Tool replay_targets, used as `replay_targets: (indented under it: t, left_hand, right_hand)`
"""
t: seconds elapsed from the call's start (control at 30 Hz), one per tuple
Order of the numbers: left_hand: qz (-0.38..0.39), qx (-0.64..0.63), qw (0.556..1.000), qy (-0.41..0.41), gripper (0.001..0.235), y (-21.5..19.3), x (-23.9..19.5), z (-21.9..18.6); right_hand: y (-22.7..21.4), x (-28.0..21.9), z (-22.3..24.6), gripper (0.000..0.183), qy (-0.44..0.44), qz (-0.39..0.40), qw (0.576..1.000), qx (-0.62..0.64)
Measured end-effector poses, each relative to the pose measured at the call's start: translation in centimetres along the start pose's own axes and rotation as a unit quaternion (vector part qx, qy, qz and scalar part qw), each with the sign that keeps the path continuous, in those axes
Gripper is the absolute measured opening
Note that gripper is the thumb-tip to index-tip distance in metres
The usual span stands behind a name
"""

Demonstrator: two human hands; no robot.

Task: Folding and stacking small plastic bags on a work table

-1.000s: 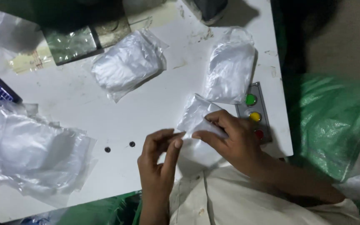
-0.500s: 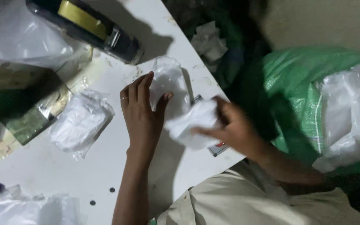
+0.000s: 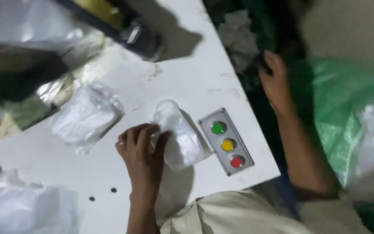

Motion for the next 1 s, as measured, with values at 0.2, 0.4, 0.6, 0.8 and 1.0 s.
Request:
replay_targets:
  t: [0.2,0.4,0.6,0.8,1.0]
  left_hand:
    - [0.004,-0.028,0.999,-0.018,0.022,-2.3,-4.4,2.4]
    - [-0.027,-0.048,0.998,-0.028,0.020,-3.5,-7.2,4.6]
    - [-0.031,-0.069,0.996,0.056,0.009,-4.3,-9.8,5.5]
    - [-0.017,-0.341,0.940,-0.025,0.026,-7.6,-9.3,8.1]
    - [-0.260,-0.563,0.753,-0.221,0.027,-14.9,-2.6,17.1]
  right_hand:
    - [0.1,-14.5,23.1,0.047,-0.271,0.021,0.961,-0.057]
    - [8.5,-25.0,21.9,0.090,-0.584,0.257,0.694,-0.334]
    - [9.5,-24.2,24.2,0.068,-0.491,0.286,0.793,-0.220]
    - [9.3,-19.6,25.0,0.036,-0.483,0.228,0.758,-0.374]
    - [14.4,-12.1,35.5,0.068,-0.201,0.312,0.927,-0.052]
Point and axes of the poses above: each hand's wrist, its own x-axis towards the middle knuckle, its own y-axis out of the palm, z = x × y, the point moved 3 cm from there along x, towards the middle knuckle, and after that the axes turned 3 degrees about -x, right-handed, at the moved point
